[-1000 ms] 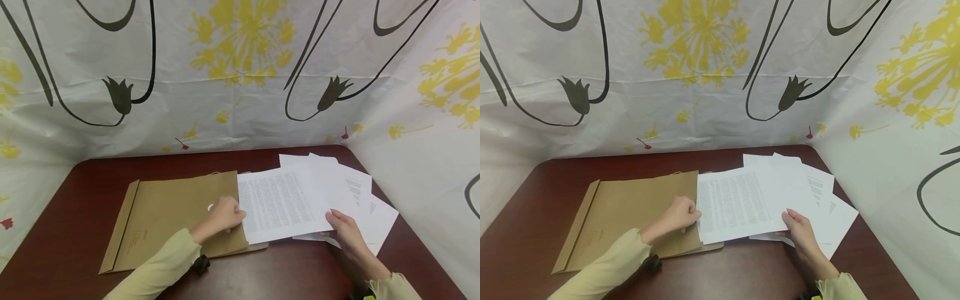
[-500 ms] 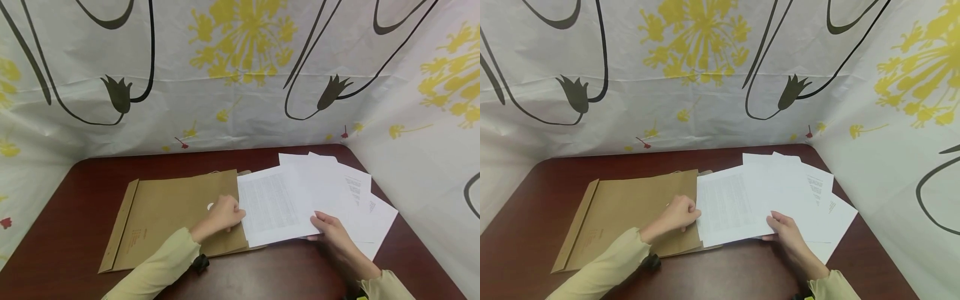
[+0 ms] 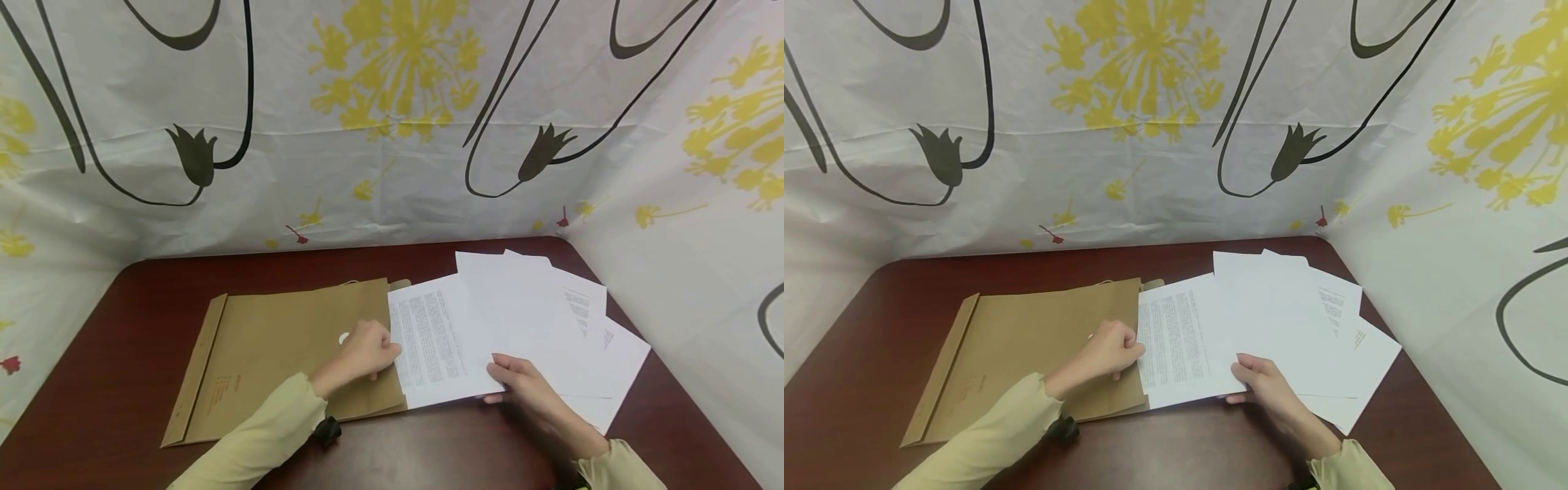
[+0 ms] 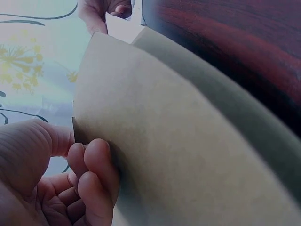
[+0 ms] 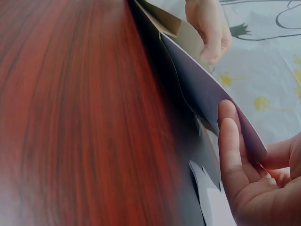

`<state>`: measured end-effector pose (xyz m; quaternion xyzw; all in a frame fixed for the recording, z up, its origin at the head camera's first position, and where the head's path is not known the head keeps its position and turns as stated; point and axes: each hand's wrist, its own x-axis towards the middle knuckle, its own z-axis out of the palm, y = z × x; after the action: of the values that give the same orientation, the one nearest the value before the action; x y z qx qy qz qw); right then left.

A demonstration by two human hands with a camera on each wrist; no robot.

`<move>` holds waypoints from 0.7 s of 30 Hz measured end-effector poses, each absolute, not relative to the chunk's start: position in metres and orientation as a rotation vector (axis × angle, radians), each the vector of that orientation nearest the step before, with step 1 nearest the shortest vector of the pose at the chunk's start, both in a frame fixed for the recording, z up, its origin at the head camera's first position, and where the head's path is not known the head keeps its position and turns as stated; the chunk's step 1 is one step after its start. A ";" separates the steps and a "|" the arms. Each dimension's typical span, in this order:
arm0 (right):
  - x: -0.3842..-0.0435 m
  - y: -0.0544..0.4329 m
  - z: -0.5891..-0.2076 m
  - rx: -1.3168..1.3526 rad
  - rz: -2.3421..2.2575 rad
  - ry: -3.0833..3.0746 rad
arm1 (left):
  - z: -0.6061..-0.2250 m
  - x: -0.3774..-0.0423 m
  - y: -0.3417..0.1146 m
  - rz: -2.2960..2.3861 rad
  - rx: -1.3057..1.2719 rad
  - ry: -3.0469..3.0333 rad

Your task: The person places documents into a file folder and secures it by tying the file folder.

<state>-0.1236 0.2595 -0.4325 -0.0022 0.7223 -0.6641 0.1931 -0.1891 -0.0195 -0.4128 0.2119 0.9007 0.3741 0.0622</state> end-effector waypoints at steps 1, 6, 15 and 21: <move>-0.124 0.258 -0.433 -0.015 -1.869 2.009 | -0.413 -0.189 -0.020 1.138 0.646 2.721; -0.128 0.242 -0.435 -0.099 -1.889 1.940 | -0.413 -0.188 -0.020 1.154 0.661 2.717; -0.134 0.217 -0.439 -0.140 -1.915 1.877 | -0.411 -0.187 -0.020 1.171 0.670 2.684; -0.135 0.210 -0.439 -0.093 -1.940 1.858 | -0.411 -0.187 -0.021 1.188 0.693 2.692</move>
<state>-0.1352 0.2096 -0.4387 -0.0336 0.6735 -0.7033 0.2250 -0.1865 -0.0207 -0.4114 0.2288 0.8890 0.3922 0.0593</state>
